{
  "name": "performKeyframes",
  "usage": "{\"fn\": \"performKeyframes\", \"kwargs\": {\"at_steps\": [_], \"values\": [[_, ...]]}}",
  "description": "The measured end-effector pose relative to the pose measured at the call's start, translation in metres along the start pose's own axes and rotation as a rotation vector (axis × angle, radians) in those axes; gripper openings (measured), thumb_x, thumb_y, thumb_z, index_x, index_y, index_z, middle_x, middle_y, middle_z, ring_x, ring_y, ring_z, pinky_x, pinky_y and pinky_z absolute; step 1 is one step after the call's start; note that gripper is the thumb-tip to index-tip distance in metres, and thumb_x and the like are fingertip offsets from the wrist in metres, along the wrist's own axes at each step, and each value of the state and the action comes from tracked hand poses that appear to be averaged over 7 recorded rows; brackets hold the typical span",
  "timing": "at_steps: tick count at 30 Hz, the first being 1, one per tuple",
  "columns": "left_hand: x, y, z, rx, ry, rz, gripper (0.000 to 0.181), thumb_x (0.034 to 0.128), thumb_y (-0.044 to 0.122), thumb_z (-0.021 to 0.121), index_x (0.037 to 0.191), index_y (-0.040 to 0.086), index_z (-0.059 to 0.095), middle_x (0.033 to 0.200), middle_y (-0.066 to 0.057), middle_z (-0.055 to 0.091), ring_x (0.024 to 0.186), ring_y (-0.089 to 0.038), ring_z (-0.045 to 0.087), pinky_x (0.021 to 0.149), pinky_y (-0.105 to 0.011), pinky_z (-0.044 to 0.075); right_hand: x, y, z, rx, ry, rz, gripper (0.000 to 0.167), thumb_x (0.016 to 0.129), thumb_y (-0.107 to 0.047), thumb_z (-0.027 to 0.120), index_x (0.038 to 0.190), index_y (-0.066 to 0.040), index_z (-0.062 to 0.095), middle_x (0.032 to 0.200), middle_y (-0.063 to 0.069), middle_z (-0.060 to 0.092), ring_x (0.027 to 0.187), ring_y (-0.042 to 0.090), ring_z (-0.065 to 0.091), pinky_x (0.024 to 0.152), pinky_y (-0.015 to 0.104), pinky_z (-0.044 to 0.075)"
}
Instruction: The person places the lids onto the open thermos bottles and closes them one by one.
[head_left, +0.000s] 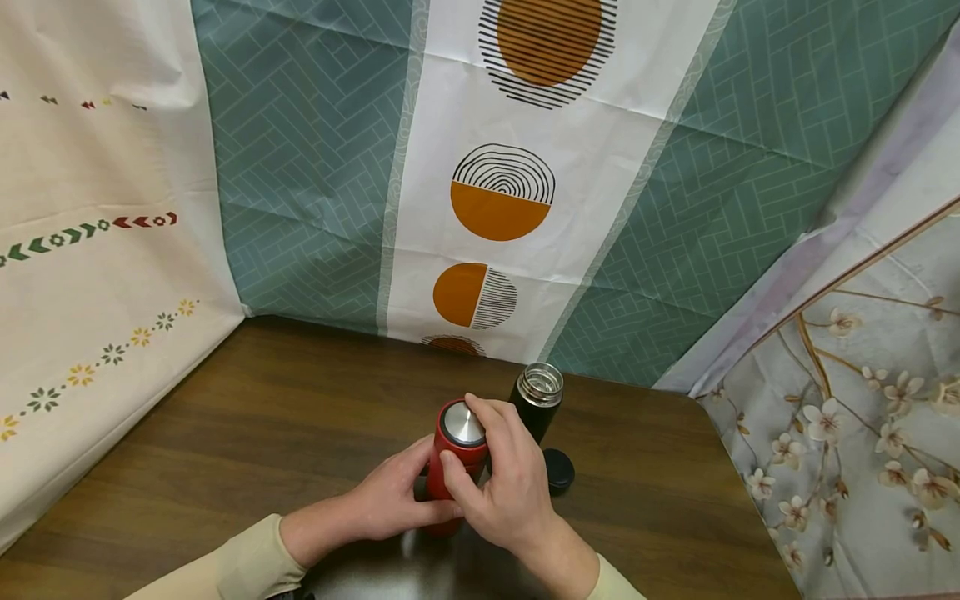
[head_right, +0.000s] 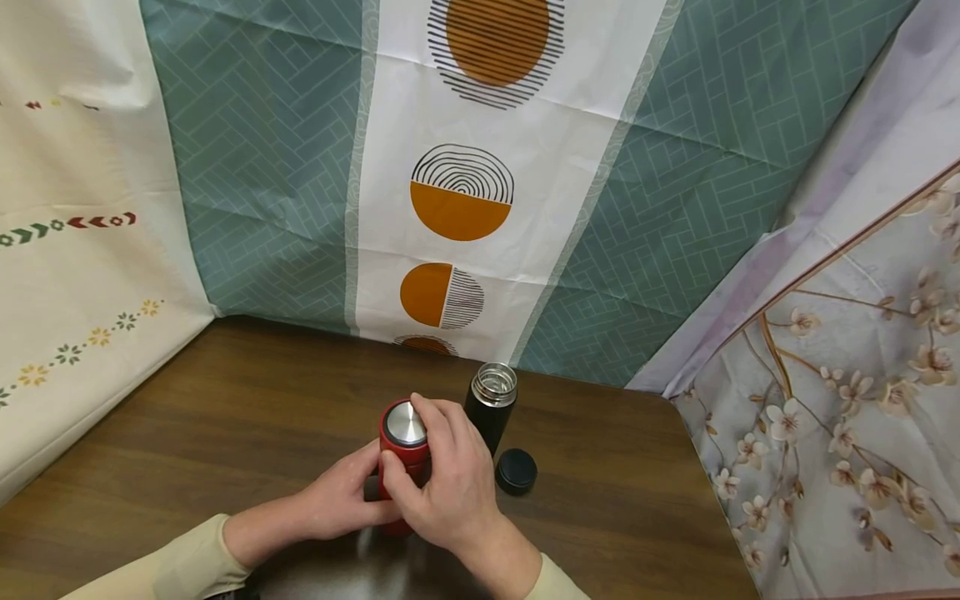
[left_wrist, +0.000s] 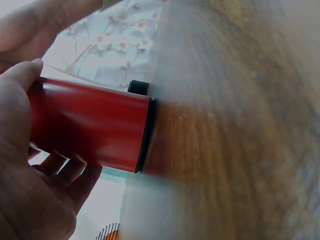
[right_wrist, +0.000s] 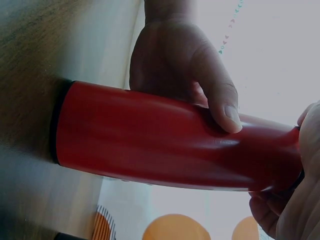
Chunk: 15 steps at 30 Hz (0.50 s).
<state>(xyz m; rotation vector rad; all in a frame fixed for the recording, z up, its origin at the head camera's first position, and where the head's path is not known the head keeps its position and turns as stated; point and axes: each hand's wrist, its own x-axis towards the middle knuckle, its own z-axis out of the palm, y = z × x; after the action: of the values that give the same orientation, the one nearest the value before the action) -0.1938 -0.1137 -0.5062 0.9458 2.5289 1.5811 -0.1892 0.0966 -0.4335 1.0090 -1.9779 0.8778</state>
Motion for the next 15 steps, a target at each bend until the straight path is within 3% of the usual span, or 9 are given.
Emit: {"fn": "performKeyframes", "kwargs": {"at_steps": [15], "values": [[0.0002,0.0001,0.0016,0.018,0.025,-0.005,0.07,0.0958,0.046,0.088,0.156,0.04,0.052,0.15,0.014,0.06,0.13,-0.013,0.062,0.112,-0.05,0.054,-0.004,0.0012,0.0054,0.004,-0.01,0.014,0.062,0.102,-0.033,0.072,0.153,-0.003,0.056,0.128,0.012,0.065,0.105,0.023,0.07,0.087,0.039,0.065]]}}
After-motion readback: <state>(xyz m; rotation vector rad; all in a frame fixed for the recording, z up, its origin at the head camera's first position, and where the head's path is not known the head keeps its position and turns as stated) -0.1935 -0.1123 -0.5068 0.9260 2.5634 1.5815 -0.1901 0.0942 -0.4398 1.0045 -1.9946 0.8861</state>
